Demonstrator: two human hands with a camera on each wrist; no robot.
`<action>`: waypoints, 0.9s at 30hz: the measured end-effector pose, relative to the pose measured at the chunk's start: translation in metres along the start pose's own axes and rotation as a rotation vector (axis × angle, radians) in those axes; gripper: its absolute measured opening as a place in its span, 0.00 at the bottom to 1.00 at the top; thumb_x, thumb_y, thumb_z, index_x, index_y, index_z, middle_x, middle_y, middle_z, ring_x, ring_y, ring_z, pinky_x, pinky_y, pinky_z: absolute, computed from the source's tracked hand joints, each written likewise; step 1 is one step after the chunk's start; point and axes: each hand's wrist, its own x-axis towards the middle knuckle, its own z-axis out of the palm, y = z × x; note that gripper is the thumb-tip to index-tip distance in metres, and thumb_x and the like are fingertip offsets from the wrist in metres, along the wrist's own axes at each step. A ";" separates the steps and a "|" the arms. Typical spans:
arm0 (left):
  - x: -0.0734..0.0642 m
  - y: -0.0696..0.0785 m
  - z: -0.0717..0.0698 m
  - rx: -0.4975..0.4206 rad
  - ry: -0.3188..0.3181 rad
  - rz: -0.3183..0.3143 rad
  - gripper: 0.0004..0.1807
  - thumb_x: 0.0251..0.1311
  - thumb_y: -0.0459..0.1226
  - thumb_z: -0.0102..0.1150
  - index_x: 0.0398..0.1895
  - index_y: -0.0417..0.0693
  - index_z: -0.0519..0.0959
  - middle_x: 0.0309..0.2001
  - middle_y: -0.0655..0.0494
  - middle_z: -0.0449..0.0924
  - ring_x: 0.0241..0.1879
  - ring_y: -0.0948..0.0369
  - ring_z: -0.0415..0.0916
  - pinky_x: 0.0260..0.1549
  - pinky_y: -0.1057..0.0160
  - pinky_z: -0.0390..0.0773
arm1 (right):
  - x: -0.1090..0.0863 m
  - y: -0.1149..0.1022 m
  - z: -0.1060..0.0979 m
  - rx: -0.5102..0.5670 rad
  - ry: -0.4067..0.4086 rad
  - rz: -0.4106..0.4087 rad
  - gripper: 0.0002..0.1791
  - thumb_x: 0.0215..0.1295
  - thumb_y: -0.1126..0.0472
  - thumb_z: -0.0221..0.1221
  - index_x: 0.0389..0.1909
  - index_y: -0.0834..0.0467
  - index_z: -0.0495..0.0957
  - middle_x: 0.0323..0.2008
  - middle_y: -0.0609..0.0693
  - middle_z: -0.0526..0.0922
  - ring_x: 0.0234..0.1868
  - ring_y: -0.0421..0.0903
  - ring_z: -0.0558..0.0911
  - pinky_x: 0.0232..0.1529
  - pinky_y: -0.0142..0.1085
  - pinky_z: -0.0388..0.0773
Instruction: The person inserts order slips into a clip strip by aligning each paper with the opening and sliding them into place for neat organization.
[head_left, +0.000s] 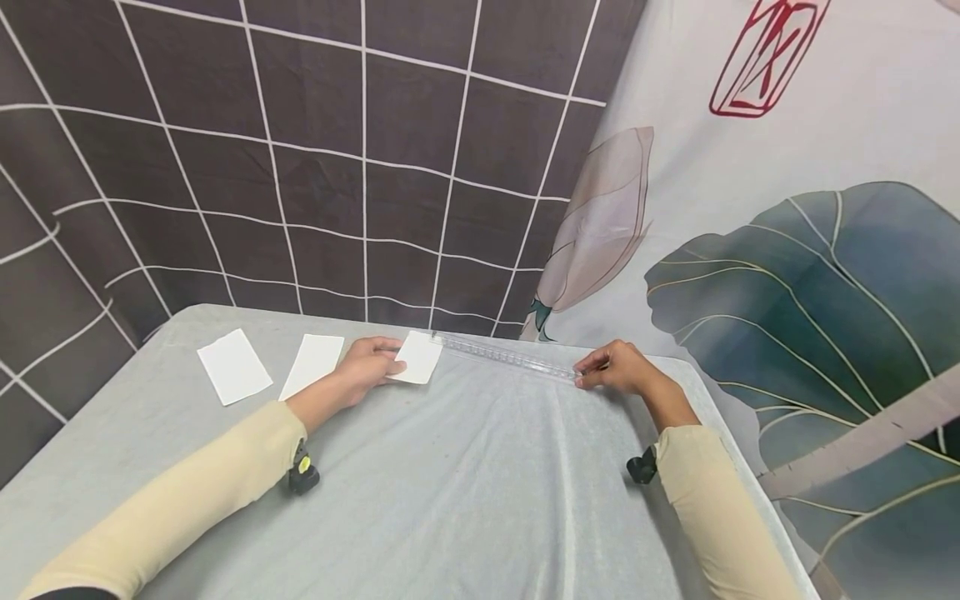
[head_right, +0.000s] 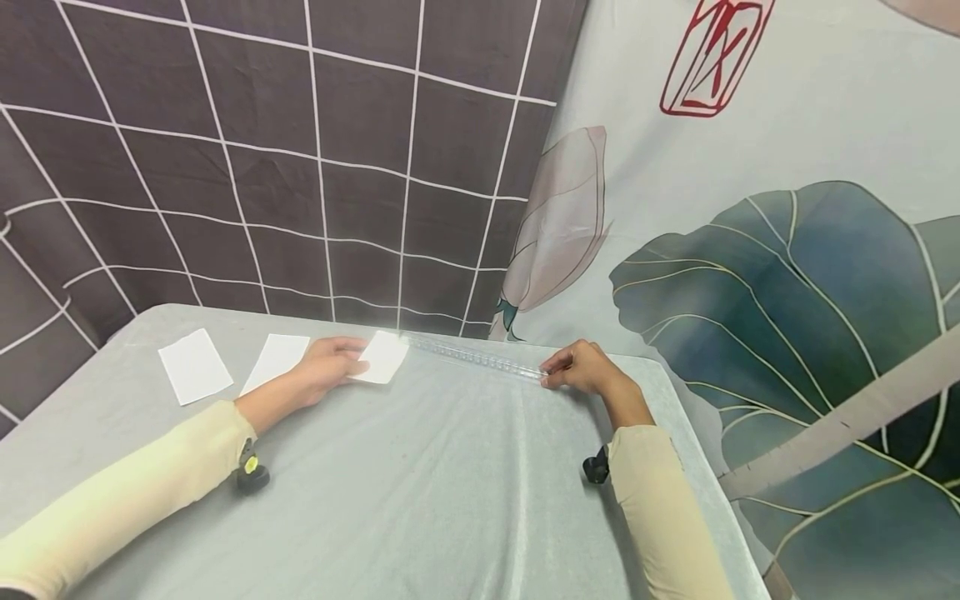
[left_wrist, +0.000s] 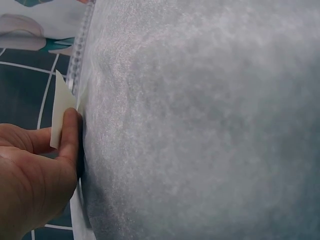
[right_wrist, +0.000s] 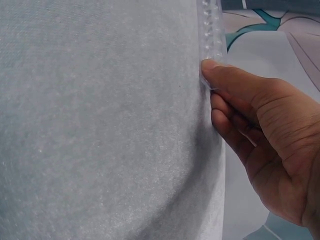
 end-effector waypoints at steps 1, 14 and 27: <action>0.000 0.000 0.000 -0.001 -0.001 0.000 0.35 0.78 0.28 0.59 0.85 0.30 0.64 0.80 0.24 0.68 0.76 0.34 0.77 0.80 0.41 0.80 | 0.000 0.000 0.000 -0.002 0.000 -0.001 0.15 0.64 0.58 0.82 0.50 0.58 0.96 0.41 0.51 0.95 0.42 0.45 0.82 0.42 0.34 0.81; 0.003 0.002 0.007 -0.060 -0.016 -0.002 0.34 0.78 0.26 0.59 0.83 0.25 0.64 0.81 0.23 0.66 0.78 0.33 0.73 0.79 0.41 0.81 | 0.002 0.001 0.000 -0.017 0.003 0.007 0.15 0.64 0.58 0.82 0.49 0.57 0.96 0.43 0.52 0.96 0.42 0.45 0.84 0.43 0.33 0.81; 0.008 0.007 0.015 -0.099 -0.033 -0.016 0.35 0.78 0.27 0.56 0.83 0.22 0.61 0.80 0.24 0.67 0.78 0.33 0.74 0.79 0.46 0.82 | 0.002 -0.001 -0.001 -0.008 -0.003 0.037 0.15 0.64 0.57 0.82 0.49 0.56 0.96 0.44 0.52 0.96 0.44 0.45 0.84 0.43 0.33 0.81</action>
